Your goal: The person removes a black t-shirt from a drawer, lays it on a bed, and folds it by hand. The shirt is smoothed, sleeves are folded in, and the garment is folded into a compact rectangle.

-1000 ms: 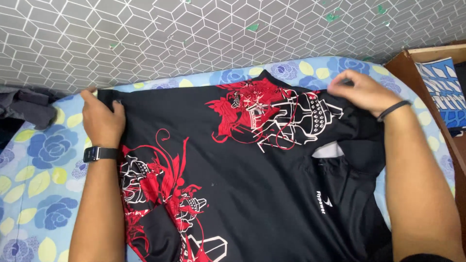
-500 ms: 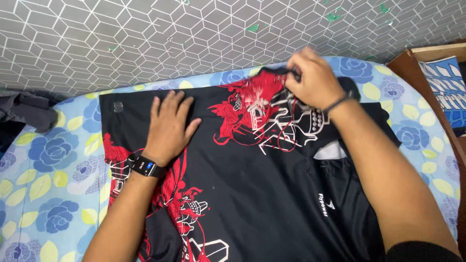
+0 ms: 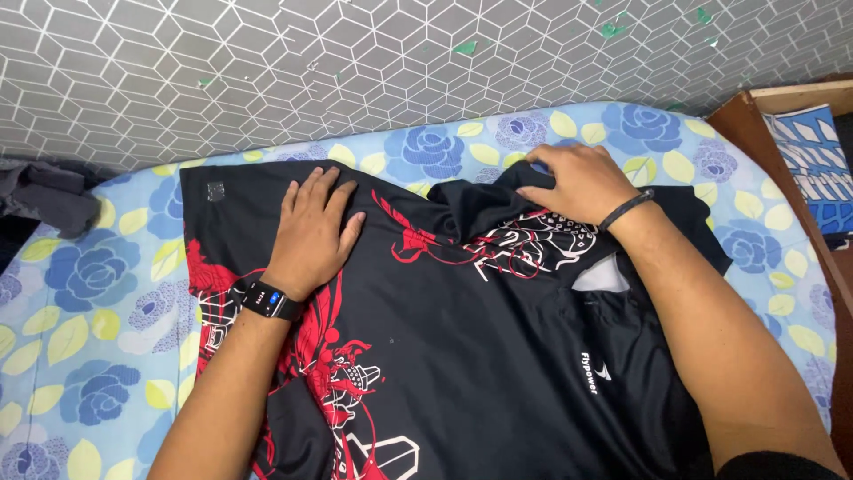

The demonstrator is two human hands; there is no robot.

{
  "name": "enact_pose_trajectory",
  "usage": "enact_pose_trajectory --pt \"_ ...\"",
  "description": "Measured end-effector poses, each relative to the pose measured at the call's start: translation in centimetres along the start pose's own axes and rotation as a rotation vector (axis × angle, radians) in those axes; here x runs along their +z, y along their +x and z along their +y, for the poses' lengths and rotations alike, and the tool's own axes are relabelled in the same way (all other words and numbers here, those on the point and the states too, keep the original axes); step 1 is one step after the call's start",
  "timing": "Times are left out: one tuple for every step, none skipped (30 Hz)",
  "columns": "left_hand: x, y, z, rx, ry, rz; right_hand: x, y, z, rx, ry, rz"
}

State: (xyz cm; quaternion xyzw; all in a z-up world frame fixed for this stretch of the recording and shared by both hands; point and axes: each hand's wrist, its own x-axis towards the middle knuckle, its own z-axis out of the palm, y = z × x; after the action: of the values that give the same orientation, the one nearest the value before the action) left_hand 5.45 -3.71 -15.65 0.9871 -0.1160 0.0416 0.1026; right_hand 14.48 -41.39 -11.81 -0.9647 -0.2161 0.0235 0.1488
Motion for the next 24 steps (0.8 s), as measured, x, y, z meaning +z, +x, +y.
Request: enact_pose_trajectory --pt "0.0 0.0 0.0 -0.001 0.001 -0.001 0.2 0.1 0.2 -0.007 -0.069 -0.004" --pt "0.0 -0.1 0.0 -0.002 0.002 -0.002 0.3 0.2 0.4 -0.013 -0.138 -0.008" --pt "-0.1 -0.1 0.0 -0.003 0.002 -0.002 0.4 0.6 1.0 -0.014 -0.138 -0.009" --pt "-0.1 -0.1 0.1 -0.002 -0.004 0.000 0.5 1.0 1.6 -0.184 0.044 0.198" --pt "-0.2 -0.1 0.1 0.001 -0.010 0.000 0.6 1.3 2.2 -0.351 0.229 0.406" --pt "0.5 -0.1 -0.3 0.000 -0.010 -0.001 0.8 1.2 2.6 -0.350 0.230 0.405" --pt "1.1 -0.1 -0.7 0.061 0.027 0.111 0.9 1.1 2.9 -0.224 0.582 0.467" --pt "1.8 -0.1 -1.1 0.122 0.064 0.222 0.9 1.0 3.3 -0.087 0.934 0.515" --pt "1.8 -0.1 -1.1 0.119 0.064 0.223 1.1 1.0 3.8 -0.088 0.935 0.513" --pt "1.8 -0.1 -1.1 0.128 0.083 0.237 1.2 0.9 4.3 -0.006 0.987 0.449" --pt "1.8 0.0 -1.0 0.137 0.101 0.254 1.2 0.8 4.8 0.075 1.035 0.385" --pt "0.9 0.3 -0.7 0.135 0.100 0.256 1.0 0.5 4.7 0.073 1.034 0.384" --pt "0.1 0.7 -0.3 0.197 0.134 0.389 0.8 0.2 4.6 0.006 0.915 0.365" --pt "-0.8 1.0 0.0 0.258 0.168 0.522 0.5 -0.1 4.4 -0.059 0.795 0.345" --pt "-1.1 2.1 0.9 0.253 0.167 0.527 0.7 -0.3 4.2 -0.064 0.791 0.342" --pt "-1.5 3.1 1.8 0.268 0.092 0.542 0.8 -0.4 4.0 -0.065 0.790 0.296" --pt "-1.9 4.0 2.7 0.285 0.018 0.552 1.1 -0.7 3.7 -0.061 0.793 0.250" --pt "-1.8 5.3 3.8 0.283 0.018 0.552 1.3 -0.7 3.8 -0.063 0.792 0.248" --pt "-1.7 6.8 5.0 0.310 -0.121 0.462 1.4 -0.7 4.0 -0.076 0.817 0.206" --pt "-1.7 8.3 6.1 0.336 -0.258 0.370 1.4 -0.6 4.1 -0.089 0.841 0.163" --pt "-0.5 9.6 7.0 0.339 -0.256 0.376 1.0 -0.9 3.2 -0.094 0.838 0.168" --pt "0.7 10.9 7.9 0.312 -0.396 0.279 0.6 -1.3 2.2 -0.116 0.920 0.157" --pt "1.9 12.3 8.9 0.288 -0.536 0.181 0.1 -1.6 1.3 -0.138 0.999 0.147" --pt "2.0 12.6 9.8 0.295 -0.535 0.187 -0.6 -1.9 0.5 -0.141 0.993 0.154"
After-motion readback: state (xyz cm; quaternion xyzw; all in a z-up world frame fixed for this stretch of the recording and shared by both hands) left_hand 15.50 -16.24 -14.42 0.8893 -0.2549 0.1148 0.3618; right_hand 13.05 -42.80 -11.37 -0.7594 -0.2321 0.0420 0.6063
